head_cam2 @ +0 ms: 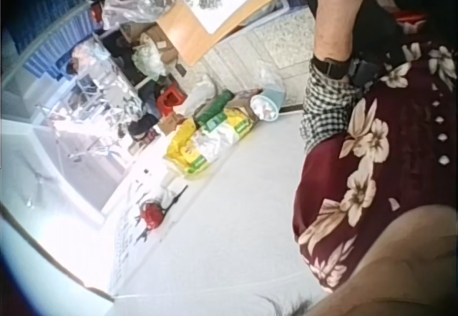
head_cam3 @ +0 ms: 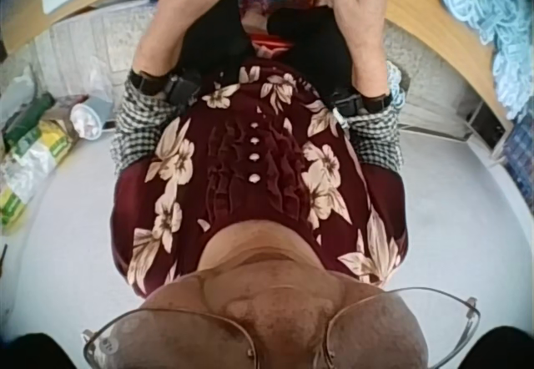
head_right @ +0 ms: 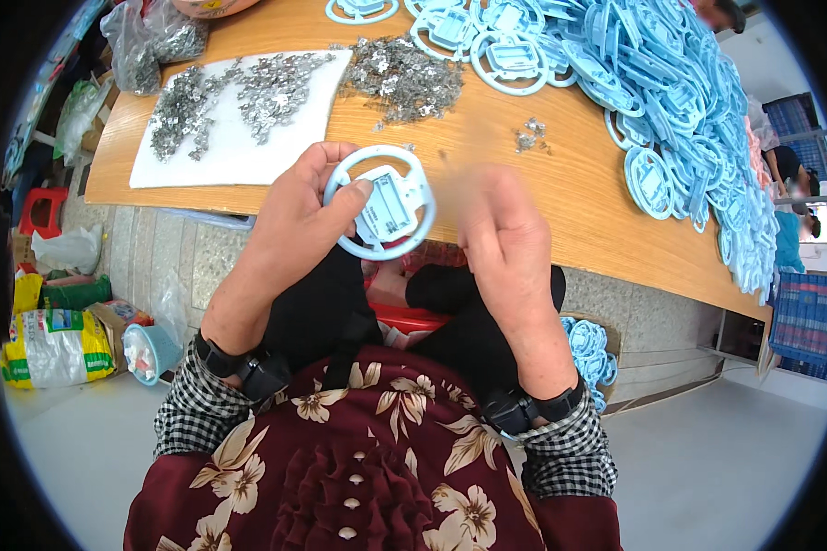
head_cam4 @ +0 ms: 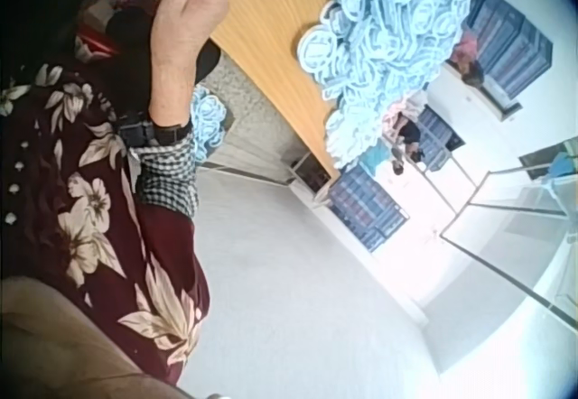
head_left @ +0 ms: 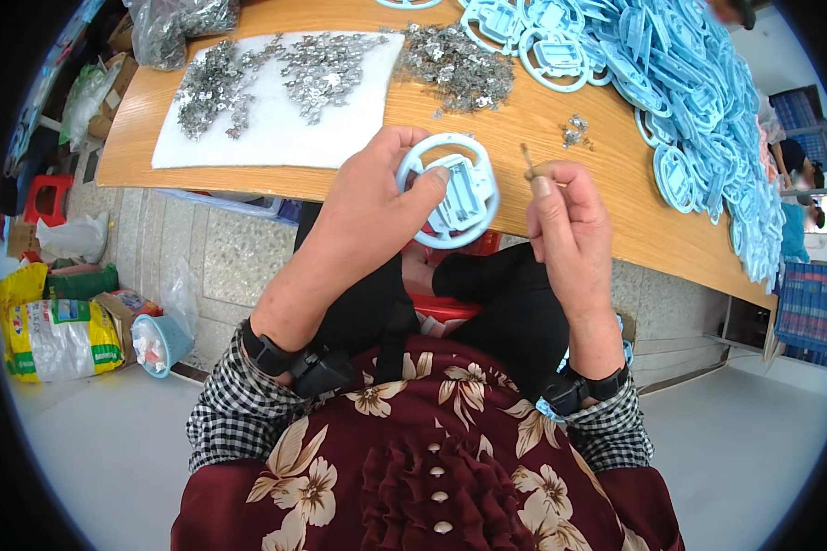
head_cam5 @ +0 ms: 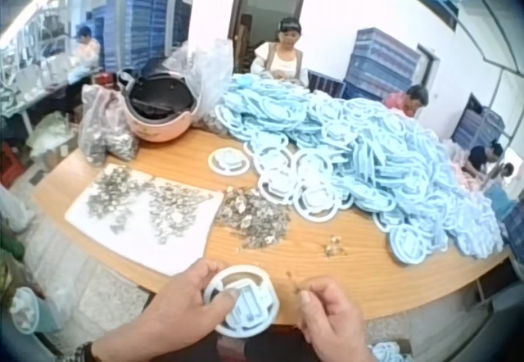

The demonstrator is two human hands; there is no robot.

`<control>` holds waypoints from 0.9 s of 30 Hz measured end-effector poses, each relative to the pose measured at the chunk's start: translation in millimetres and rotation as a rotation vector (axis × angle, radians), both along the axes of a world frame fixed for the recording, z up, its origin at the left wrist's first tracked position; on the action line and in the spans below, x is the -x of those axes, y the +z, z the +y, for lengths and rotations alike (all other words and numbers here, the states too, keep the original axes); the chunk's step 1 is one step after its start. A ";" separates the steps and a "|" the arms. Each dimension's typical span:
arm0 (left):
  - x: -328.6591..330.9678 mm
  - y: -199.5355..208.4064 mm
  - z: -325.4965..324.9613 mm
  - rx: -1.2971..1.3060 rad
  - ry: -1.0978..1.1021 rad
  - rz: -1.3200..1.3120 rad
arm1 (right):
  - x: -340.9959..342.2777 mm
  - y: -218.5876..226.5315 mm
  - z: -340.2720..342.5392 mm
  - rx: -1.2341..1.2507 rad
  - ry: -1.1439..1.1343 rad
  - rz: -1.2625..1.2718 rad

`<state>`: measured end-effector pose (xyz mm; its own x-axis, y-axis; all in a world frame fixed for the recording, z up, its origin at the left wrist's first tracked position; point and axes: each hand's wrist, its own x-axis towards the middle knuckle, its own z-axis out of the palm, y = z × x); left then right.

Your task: Assembling silver fasteners onto light blue circular plastic frames using a needle tool.

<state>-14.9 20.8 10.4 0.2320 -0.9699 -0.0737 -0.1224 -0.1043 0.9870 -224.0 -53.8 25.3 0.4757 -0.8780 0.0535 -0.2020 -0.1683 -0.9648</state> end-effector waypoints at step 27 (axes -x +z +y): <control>-13.1 -6.9 -15.5 -0.149 -0.084 0.026 | -20.2 8.4 -17.0 0.799 0.262 0.664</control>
